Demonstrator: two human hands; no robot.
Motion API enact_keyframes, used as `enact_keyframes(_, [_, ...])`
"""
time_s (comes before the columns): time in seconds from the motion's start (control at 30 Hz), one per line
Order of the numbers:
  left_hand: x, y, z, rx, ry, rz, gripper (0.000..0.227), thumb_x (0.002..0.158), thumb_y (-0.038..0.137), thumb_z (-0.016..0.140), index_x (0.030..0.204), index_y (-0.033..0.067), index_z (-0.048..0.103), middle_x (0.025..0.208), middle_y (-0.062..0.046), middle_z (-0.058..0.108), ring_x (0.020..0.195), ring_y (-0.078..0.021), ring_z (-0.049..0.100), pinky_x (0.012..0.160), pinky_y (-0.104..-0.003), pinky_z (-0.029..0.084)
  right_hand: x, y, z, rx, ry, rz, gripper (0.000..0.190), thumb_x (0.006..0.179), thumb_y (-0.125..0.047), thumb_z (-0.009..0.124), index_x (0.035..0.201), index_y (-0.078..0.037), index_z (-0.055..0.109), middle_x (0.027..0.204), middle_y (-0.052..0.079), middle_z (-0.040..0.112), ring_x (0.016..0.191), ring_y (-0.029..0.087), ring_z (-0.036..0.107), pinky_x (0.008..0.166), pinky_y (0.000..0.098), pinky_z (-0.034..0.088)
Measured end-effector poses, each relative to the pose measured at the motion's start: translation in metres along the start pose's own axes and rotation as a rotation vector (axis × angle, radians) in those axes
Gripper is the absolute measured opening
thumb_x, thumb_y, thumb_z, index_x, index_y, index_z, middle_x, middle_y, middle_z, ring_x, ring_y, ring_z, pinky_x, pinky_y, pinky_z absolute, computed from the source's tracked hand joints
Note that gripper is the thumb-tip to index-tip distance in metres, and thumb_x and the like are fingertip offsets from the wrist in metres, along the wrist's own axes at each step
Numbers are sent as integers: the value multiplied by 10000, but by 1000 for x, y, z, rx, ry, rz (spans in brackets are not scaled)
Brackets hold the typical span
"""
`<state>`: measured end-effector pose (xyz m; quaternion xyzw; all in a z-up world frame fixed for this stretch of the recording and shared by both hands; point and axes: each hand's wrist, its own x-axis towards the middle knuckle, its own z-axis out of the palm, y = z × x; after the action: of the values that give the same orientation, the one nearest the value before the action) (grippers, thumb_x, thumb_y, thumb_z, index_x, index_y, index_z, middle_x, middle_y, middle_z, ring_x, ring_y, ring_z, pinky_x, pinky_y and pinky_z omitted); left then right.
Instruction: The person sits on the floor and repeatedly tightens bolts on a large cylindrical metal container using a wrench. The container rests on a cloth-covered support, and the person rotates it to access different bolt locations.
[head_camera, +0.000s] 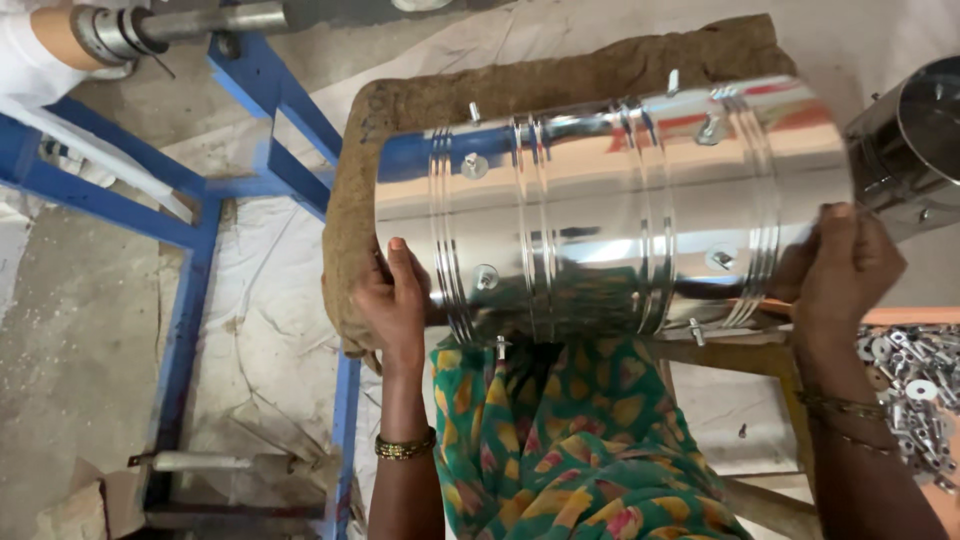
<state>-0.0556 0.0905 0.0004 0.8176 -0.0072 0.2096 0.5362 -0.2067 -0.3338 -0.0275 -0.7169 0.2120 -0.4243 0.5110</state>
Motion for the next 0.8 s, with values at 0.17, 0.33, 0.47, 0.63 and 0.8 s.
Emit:
enact_keyframes(0.17, [8,15,9,284,44,120,493,1014,373,650,1295,-32,652,844,-187,701,692,-254,635,652,-429,511,8,-4,7,-48,4,30,257,1200,-116,581,1010,46,641,828,-34,553,731,59,458,647,257,382])
enact_keyframes(0.33, [17,50,39,560,-189,512,839,956,623,623,1514,13,479,1600,-236,358,1486,-450,323,1179,-669,184,15,7,5,-124,-69,-85,292,1217,-112,532,1026,73,654,838,-2,588,752,76,481,678,268,395])
enact_keyframes(0.47, [18,57,72,558,-200,563,603,998,480,620,1454,89,576,1571,-189,448,1486,-421,373,1201,-645,210,24,-9,-6,-427,-168,-187,304,1212,-154,524,1033,68,629,841,70,595,757,127,517,696,316,423])
enact_keyframes(0.63, [26,43,82,492,-179,587,498,995,294,594,1443,75,601,1546,-165,514,1480,-411,388,1219,-599,240,23,-70,-7,-899,-274,-696,308,1117,-144,670,1307,91,608,1131,196,629,995,299,612,854,437,488])
enact_keyframes(0.8, [32,37,89,513,-185,583,492,976,210,577,1441,50,599,1557,-148,507,1488,-393,394,1232,-585,232,9,-106,31,-770,-501,-820,394,886,-141,730,1234,26,654,1105,204,655,999,338,622,834,439,545])
